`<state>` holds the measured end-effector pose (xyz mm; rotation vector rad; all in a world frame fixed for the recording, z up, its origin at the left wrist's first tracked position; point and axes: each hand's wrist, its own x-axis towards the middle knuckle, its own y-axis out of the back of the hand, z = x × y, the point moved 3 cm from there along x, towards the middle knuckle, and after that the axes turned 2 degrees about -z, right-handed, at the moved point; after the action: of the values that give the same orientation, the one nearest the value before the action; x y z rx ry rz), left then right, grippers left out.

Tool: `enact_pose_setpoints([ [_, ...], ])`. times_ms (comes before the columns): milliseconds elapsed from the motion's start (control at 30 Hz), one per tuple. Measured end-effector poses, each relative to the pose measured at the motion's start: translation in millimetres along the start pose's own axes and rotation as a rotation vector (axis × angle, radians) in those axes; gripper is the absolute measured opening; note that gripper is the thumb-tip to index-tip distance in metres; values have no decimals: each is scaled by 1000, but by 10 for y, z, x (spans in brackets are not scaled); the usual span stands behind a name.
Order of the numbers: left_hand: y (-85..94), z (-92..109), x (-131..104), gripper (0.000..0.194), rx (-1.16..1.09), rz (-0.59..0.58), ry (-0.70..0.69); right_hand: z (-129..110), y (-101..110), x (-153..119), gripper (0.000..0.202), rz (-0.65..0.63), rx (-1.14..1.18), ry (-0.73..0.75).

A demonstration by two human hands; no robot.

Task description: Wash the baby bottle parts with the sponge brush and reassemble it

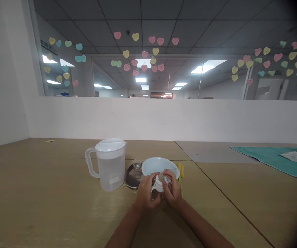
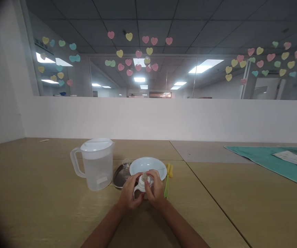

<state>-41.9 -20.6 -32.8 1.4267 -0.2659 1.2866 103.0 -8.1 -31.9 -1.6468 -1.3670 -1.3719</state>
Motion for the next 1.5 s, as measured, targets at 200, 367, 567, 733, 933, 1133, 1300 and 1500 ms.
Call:
enact_pose_setpoints([
  [200,5,17,3,57,-32,-5,21,66,5,-20,24,-1,28,-59],
  [367,2,-4,6,58,-61,1,46,110,-16,-15,22,-29,126,-163],
  [567,-33,-61,-36,64,-101,6,57,95,-26,54,21,-28,129,-171],
  [733,-37,-56,-45,62,-109,24,36,65,-25,113,22,-7,183,-194],
  [933,-49,-44,-53,45,-130,74,12,48,-55,235,22,-93,310,-313],
  [1133,-27,-2,-41,38,-5,154,-110,93,-67,331,22,-199,478,-422],
  [1300,10,48,-10,37,27,145,-208,137,-80,322,22,-219,549,-566],
  [1500,0,36,-29,30,136,39,-188,255,-96,297,34,-12,577,-572],
])
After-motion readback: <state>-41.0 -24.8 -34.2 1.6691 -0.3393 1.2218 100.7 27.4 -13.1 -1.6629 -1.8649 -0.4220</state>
